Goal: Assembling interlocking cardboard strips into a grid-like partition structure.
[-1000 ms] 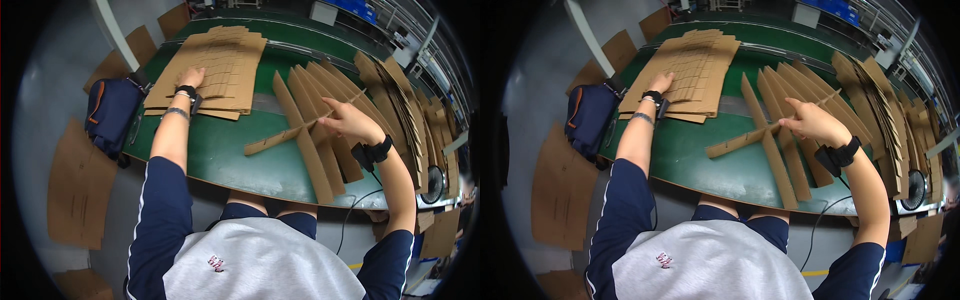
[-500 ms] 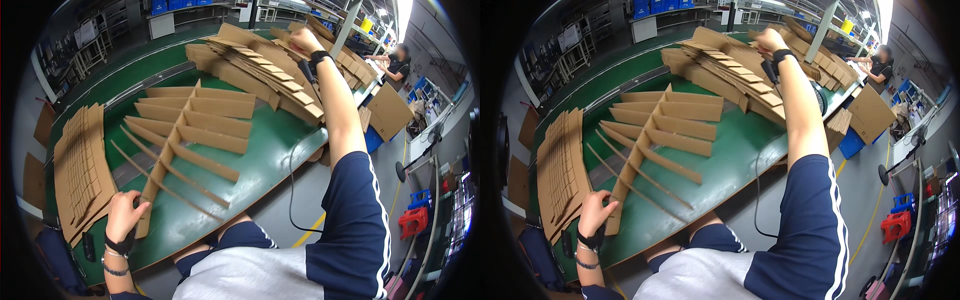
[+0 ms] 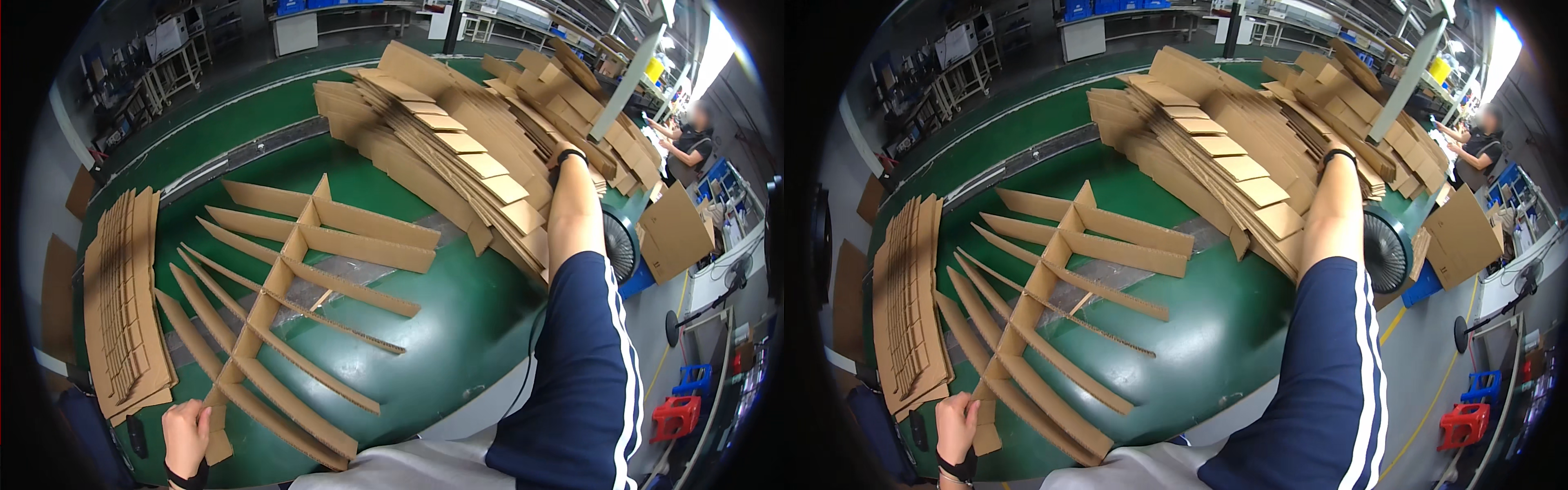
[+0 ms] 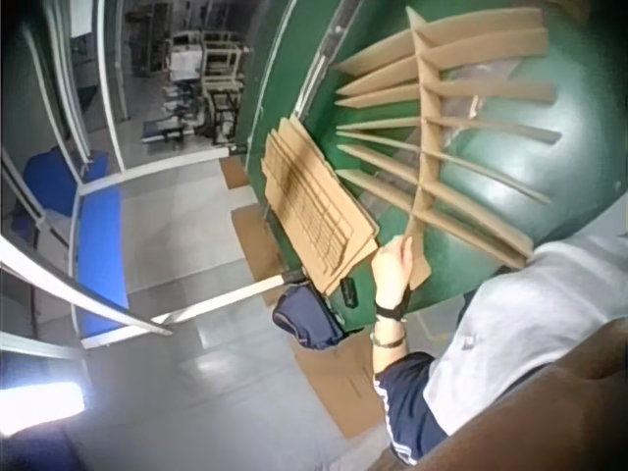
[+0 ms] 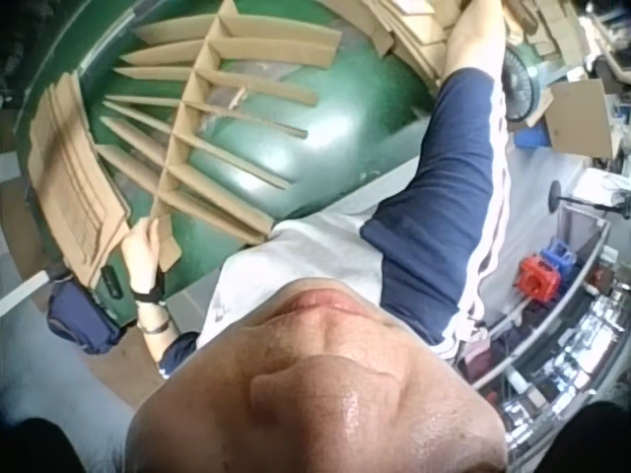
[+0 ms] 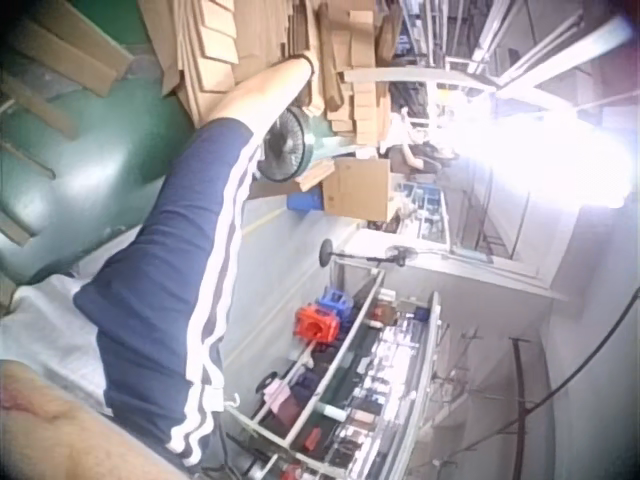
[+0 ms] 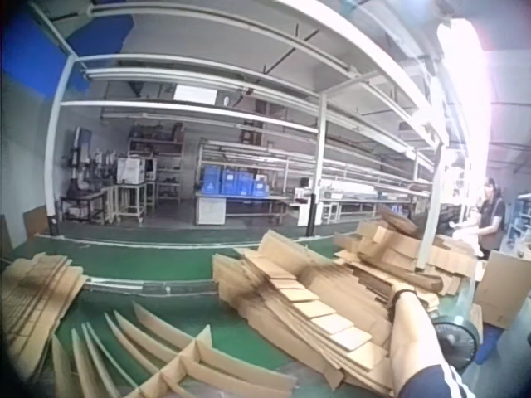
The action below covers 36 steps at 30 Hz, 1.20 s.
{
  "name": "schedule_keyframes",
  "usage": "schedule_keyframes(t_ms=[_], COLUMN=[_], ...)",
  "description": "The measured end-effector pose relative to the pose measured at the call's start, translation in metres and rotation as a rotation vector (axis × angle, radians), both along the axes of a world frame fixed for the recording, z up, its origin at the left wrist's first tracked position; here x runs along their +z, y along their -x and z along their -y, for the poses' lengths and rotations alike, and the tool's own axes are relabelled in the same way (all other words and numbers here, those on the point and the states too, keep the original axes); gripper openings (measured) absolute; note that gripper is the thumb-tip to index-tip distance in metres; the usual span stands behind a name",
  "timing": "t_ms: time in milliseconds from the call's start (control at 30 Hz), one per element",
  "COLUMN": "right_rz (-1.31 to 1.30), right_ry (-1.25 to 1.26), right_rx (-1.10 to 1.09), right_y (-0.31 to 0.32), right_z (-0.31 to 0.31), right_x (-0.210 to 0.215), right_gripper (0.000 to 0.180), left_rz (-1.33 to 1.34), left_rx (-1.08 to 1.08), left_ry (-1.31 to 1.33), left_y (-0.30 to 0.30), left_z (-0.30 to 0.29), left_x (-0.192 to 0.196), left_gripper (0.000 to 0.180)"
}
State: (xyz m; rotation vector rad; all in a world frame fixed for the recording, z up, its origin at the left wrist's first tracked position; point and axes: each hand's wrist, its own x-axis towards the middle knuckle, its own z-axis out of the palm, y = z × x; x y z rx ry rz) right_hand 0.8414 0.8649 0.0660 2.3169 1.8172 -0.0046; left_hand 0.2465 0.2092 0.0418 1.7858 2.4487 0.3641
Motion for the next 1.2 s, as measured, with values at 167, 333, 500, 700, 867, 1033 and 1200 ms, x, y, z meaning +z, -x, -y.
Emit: schedule_keyframes(t_ms=[167,333,500,700,867,1033,1200], right_rz=[0.141,0.141,0.022,0.174,0.121,0.14,0.422], right_ry=[-0.069,-0.082,0.017,-0.233,-0.389,-0.55,-0.703], right_rx=[-0.041,-0.079,-0.016,-0.011,0.017,0.027,0.594], right_y=[-0.019,-0.015,-0.007,-0.043,-0.03,0.036,-0.006], right_z=[-0.011,-0.007,-0.019,-0.053,-0.041,-0.016,-0.028], right_x=[-0.017,-0.028,-0.025,-0.048,-0.031,0.044,0.13], right_gripper=[0.043,0.05,0.049,0.037,0.03,0.034,0.038], left_rz=[-0.029,-0.027,-0.062,-0.045,-0.064,-0.123,-0.156], left_rx=[0.011,0.035,0.057,0.099,0.024,-0.009,-0.099], left_ry=[0.015,0.032,0.015,-0.03,-0.002,-0.044,-0.092], left_y=[0.006,0.003,-0.007,-0.001,0.0,-0.003,0.025], left_z=[-0.01,-0.011,-0.012,-0.014,-0.019,0.01,-0.019], left_x=[-0.006,-0.004,0.002,-0.009,-0.002,-0.004,-0.003], left_gripper=[0.014,0.014,0.014,0.013,0.013,0.012,0.015])
